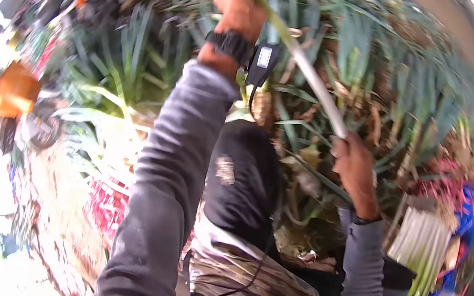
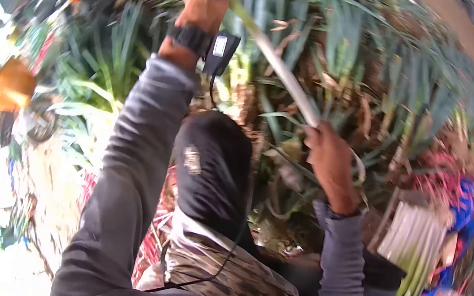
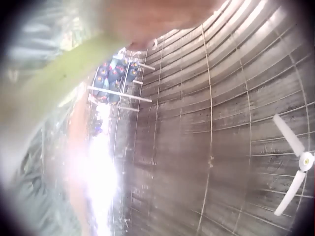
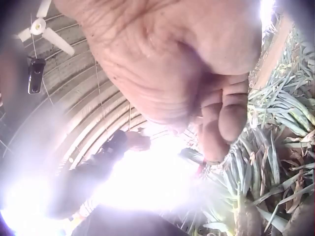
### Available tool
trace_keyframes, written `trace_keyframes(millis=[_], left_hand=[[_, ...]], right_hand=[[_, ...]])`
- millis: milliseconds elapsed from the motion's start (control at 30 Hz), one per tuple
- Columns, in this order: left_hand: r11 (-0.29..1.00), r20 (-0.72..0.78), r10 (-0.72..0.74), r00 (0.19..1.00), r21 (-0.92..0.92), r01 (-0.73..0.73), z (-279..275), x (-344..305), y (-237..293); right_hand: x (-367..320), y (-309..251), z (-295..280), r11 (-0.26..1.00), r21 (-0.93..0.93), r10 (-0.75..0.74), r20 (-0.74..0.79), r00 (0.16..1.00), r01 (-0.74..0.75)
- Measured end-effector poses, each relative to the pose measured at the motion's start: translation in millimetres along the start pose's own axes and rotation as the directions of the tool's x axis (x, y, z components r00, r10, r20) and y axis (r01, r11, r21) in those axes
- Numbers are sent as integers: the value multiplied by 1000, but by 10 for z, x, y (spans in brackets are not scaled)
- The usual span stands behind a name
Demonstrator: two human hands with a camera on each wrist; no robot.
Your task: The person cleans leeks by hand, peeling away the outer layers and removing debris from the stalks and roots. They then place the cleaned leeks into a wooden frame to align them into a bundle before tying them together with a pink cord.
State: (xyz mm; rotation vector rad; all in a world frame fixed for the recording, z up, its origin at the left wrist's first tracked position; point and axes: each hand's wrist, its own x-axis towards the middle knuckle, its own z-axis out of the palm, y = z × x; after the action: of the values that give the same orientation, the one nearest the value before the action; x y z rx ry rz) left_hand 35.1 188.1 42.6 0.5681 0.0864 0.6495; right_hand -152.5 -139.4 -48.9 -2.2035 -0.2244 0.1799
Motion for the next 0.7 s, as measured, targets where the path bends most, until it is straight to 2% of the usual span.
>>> trace_keyframes(millis=[33,67,100,133,167,200,233,267,300,367,400,433,500,533,567,600,633,667,700], left_hand=[[566,264,415,870,674,-475,-162,219,369],[-348,676,395,622,737,-580,-326,465,766],[475,365,348,863,725,-498,-401,867,1095],[974,179,25,983,217,-64,-521,1223,1467],[769,412,106,905,543,-337,-880,1402,2034],[-67,644,-34,765,762,-644,-1019,1251,2487],[-798,815,-170,553,215,-562,-1150,1090,2944],[-788,899,-217,379,68,-612,-1742,1500,3416],[-811,861,-272,430,36,-583,-2075,1576,3832],[-872,729,-318,607,26,-488,-2912,1551,4635],[-893,666,-358,654,-39,-449,-3364,1521,4874],[-907,617,-382,688,-109,-406,-3758,1467,5053],[-914,550,-398,734,-170,-369,-4367,1338,5136],[-928,534,-344,772,-67,-367,-4536,1224,5025],[-864,404,-203,892,354,-357,-4632,1129,4627],[-566,245,-42,969,793,-225,-4738,1032,4230],[-220,81,112,990,974,-55,-4838,925,3823],[89,66,119,991,993,-77,-4809,683,3264],[115,-1,-3,1000,993,1,-4794,535,2839]], right_hand=[[-4,123,29,994,107,-29,12,1000,27],[-10,120,-15,993,89,69,43,997,-73],[7,429,8,984,166,68,16,998,-70],[7,618,11,941,309,137,22,990,-137],[-11,658,-33,915,340,215,44,976,-217],[-10,955,-19,894,381,249,18,968,-236],[-30,1142,-4,914,303,288,-20,957,-269],[-44,1342,-5,925,224,329,-68,942,-307],[-32,1723,-17,918,266,303,2,953,-293],[-80,1920,-2,811,450,393,53,918,-373],[-74,1987,-12,810,430,441,2,898,-398],[-30,2132,-40,863,345,400,-25,916,-368],[130,2125,-26,866,364,413,-138,900,-342],[229,1999,-46,770,498,508,-99,856,-400],[359,1915,-78,805,445,484,-113,867,-392],[523,1991,-61,824,443,451,-136,882,-353],[711,2039,-48,848,412,425,-157,891,-332],[909,2151,-17,882,362,385,-183,905,-302],[1113,2245,18,904,329,355,-218,909,-274]])
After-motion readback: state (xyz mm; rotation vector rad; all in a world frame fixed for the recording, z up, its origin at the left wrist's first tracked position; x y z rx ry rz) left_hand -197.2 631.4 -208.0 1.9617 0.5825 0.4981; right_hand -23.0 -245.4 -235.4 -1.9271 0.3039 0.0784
